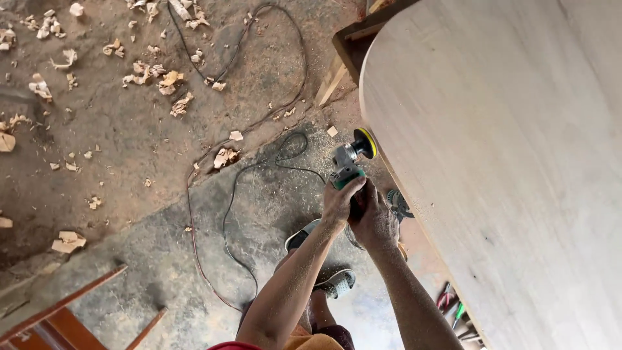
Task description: Sanding the surface and edges of a large wood panel using an angle grinder.
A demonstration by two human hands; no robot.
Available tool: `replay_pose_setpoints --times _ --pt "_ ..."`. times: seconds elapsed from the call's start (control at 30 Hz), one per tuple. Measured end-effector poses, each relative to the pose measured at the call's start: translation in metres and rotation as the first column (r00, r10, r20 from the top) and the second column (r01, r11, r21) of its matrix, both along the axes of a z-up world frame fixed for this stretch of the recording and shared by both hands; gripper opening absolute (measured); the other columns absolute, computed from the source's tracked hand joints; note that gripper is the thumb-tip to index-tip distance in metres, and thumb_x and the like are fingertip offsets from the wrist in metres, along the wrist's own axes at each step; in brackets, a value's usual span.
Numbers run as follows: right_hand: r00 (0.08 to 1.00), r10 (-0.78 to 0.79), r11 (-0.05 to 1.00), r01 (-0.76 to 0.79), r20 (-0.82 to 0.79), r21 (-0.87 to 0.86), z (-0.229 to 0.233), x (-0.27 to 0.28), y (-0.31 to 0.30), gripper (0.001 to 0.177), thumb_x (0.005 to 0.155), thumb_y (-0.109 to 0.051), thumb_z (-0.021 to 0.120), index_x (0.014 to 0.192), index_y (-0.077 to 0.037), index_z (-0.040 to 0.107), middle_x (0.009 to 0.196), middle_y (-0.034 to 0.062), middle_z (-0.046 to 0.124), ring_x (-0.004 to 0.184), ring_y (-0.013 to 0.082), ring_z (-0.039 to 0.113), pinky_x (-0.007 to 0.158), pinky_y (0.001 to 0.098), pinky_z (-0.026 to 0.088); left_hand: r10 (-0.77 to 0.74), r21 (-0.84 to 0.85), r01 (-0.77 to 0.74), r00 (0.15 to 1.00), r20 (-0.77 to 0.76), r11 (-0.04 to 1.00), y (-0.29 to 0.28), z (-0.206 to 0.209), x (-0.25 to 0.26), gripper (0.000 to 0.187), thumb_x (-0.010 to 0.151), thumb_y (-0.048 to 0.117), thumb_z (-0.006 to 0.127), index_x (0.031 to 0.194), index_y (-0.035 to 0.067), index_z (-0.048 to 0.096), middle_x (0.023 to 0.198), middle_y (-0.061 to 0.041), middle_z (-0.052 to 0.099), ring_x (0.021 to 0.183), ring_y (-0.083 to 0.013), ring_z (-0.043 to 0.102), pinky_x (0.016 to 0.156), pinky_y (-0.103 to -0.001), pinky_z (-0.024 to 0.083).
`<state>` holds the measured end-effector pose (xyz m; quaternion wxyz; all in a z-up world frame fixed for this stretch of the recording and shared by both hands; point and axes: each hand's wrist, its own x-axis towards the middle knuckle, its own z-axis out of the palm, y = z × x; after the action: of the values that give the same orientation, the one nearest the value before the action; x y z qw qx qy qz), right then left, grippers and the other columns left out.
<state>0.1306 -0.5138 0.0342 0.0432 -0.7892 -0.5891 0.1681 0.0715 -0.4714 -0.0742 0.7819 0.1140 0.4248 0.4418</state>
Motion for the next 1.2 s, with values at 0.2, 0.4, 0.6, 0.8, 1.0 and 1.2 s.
replay_pose_setpoints --times 0.2,0.4,0.6,0.8,1.0,1.2 --pt "0.999 0.022 1.0 -0.022 0.032 0.009 0.007 0.007 0.002 0.077 0.089 -0.036 0.073 0.153 -0.019 0.034 0.125 0.0195 0.065 0.1 0.0429 0.071 0.078 0.0559 0.058 -0.001 0.016 0.002 0.999 -0.033 1.0 0.005 0.016 0.005 0.048 0.076 0.032 0.087 0.113 0.006 0.069 0.101 -0.005 0.074 0.091 -0.0174 0.072 0.083 -0.033 0.059" --pt "0.999 0.05 0.997 -0.051 0.02 0.058 0.011 0.014 -0.002 0.076 0.087 -0.033 0.075 0.151 -0.017 0.036 0.122 0.0205 0.066 0.1 0.0446 0.069 0.077 0.0575 0.057 0.051 0.065 -0.052 0.999 0.01 0.997 -0.002 0.022 0.012 0.049 0.076 0.031 0.088 0.112 0.005 0.068 0.102 -0.007 0.073 0.092 -0.0185 0.071 0.085 -0.035 0.059" --pt "0.997 0.06 0.997 -0.062 0.04 0.042 0.021 0.02 -0.016 0.077 0.087 -0.032 0.073 0.151 -0.014 0.035 0.126 0.0193 0.064 0.1 0.0419 0.071 0.073 0.0554 0.059 0.047 0.058 -0.048 0.999 0.026 0.997 -0.016 0.039 0.015 0.055 0.076 0.03 0.089 0.117 0.005 0.062 0.107 -0.01 0.071 0.097 -0.0204 0.071 0.089 -0.038 0.06" --pt "0.998 0.015 0.999 -0.013 0.064 -0.033 0.013 0.033 -0.042 0.079 0.088 -0.034 0.074 0.154 -0.017 0.033 0.125 0.0168 0.066 0.102 0.0396 0.071 0.079 0.0539 0.06 0.042 0.029 -0.043 0.999 0.034 0.999 -0.042 0.033 0.029 0.055 0.074 0.031 0.089 0.117 0.006 0.064 0.107 -0.008 0.072 0.098 -0.0187 0.071 0.088 -0.036 0.058" --pt "0.995 0.056 0.998 -0.056 0.084 -0.002 0.016 0.043 -0.062 0.083 0.083 -0.033 0.078 0.151 -0.015 0.034 0.128 0.0183 0.064 0.103 0.0417 0.07 0.077 0.0553 0.059 0.037 0.129 -0.038 0.999 0.015 0.991 -0.065 0.027 0.043 0.05 0.078 0.033 0.088 0.114 0.005 0.068 0.106 -0.008 0.074 0.098 -0.018 0.071 0.089 -0.034 0.058" --pt "0.993 0.058 0.998 -0.058 0.1 -0.01 0.016 0.041 -0.052 0.078 0.085 -0.034 0.076 0.149 -0.016 0.034 0.128 0.0191 0.064 0.099 0.0428 0.07 0.075 0.057 0.058 0.055 0.113 -0.056 0.998 0.012 0.992 -0.055 0.03 0.04 0.051 0.079 0.033 0.088 0.116 0.005 0.067 0.108 -0.007 0.074 0.1 -0.0179 0.071 0.091 -0.034 0.057"
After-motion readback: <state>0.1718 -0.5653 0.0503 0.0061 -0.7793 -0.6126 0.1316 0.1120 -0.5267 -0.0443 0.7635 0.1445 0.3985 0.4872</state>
